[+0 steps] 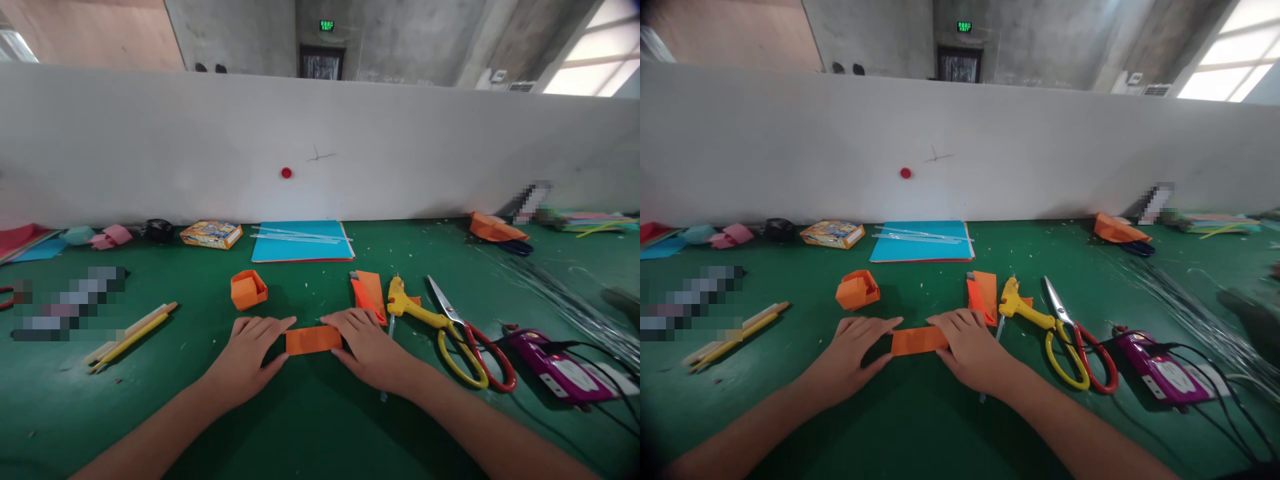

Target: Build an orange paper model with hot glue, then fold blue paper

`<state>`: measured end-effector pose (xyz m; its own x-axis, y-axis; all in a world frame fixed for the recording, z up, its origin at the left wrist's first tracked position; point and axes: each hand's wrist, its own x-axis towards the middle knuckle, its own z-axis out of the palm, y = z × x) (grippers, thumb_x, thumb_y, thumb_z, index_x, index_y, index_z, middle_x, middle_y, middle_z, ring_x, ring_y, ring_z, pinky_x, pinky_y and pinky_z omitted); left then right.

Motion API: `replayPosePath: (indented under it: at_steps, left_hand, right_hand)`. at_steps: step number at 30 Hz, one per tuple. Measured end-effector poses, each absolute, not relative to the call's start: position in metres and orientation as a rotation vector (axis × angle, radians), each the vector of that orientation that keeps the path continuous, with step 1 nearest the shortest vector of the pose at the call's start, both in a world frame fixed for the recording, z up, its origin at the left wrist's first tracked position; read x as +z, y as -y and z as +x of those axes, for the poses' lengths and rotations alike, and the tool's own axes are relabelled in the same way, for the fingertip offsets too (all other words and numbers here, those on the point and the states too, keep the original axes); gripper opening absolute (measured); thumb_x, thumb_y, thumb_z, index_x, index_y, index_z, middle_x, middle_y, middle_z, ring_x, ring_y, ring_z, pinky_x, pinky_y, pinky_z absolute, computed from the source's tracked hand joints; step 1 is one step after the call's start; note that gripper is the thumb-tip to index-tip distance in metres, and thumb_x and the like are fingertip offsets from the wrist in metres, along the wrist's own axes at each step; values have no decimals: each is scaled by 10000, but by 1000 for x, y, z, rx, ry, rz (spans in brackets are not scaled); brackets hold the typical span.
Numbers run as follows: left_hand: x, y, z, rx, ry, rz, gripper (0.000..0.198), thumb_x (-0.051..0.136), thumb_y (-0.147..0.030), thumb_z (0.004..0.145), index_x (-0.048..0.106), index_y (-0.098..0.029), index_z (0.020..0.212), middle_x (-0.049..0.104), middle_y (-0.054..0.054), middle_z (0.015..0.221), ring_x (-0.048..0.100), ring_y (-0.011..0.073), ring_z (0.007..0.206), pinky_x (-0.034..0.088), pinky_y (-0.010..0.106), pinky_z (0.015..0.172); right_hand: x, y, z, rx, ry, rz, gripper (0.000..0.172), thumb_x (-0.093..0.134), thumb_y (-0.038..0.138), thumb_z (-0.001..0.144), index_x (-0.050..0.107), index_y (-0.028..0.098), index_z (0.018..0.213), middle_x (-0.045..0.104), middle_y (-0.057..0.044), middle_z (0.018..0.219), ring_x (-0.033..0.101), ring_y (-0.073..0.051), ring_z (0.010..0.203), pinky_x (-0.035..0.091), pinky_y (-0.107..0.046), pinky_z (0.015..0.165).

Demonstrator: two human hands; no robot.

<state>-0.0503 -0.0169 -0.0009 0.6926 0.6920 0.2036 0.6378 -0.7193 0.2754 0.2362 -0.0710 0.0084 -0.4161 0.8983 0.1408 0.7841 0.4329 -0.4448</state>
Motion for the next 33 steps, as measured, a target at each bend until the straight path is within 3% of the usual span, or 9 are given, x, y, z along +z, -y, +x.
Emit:
replayPosePath:
  at_steps: [7,13,19,28,33]
  left_hand:
    - [-3,15,-52,500,-1115,2765,383,633,-306,944,627,-305,1327,597,74,1211,574,284,1108,392,444,950]
    - [0,19,-51,562,-1045,2742,288,604,-220,938,624,-282,1218,587,70,1227,560,273,1142,391,435,944]
    - [4,21,-50,596,-802,2843,130,533,-140,976,618,-222,1031,678,50,1142,607,222,1061,382,401,927]
    - [7,20,-49,540,-684,2859,279,537,-53,889,674,-252,1030,717,33,1110,636,215,1072,375,407,940]
    - [7,22,-50,525,-679,2868,196,577,-149,920,682,-252,1049,685,70,1203,619,254,1124,395,436,947]
  right_hand:
    - [7,71,234,398,2335,-1408,547,591,173,970,473,253,1497,592,-108,1431,497,-301,1313,409,-539,1119]
    - [7,72,233,387,2386,-1367,528,546,151,991,478,253,1505,581,-101,1453,491,-295,1303,403,-534,1121]
    - [7,70,235,374,2392,-1356,489,535,145,979,527,259,1454,587,-103,1448,505,-292,1300,405,-538,1117]
    - [3,70,238,360,2394,-1345,419,565,104,920,597,245,1314,554,-110,1475,475,-301,1336,400,-542,1113]
    - [7,71,238,400,2422,-1334,289,592,154,953,663,256,1214,582,-96,1437,495,-294,1306,405,-533,1103]
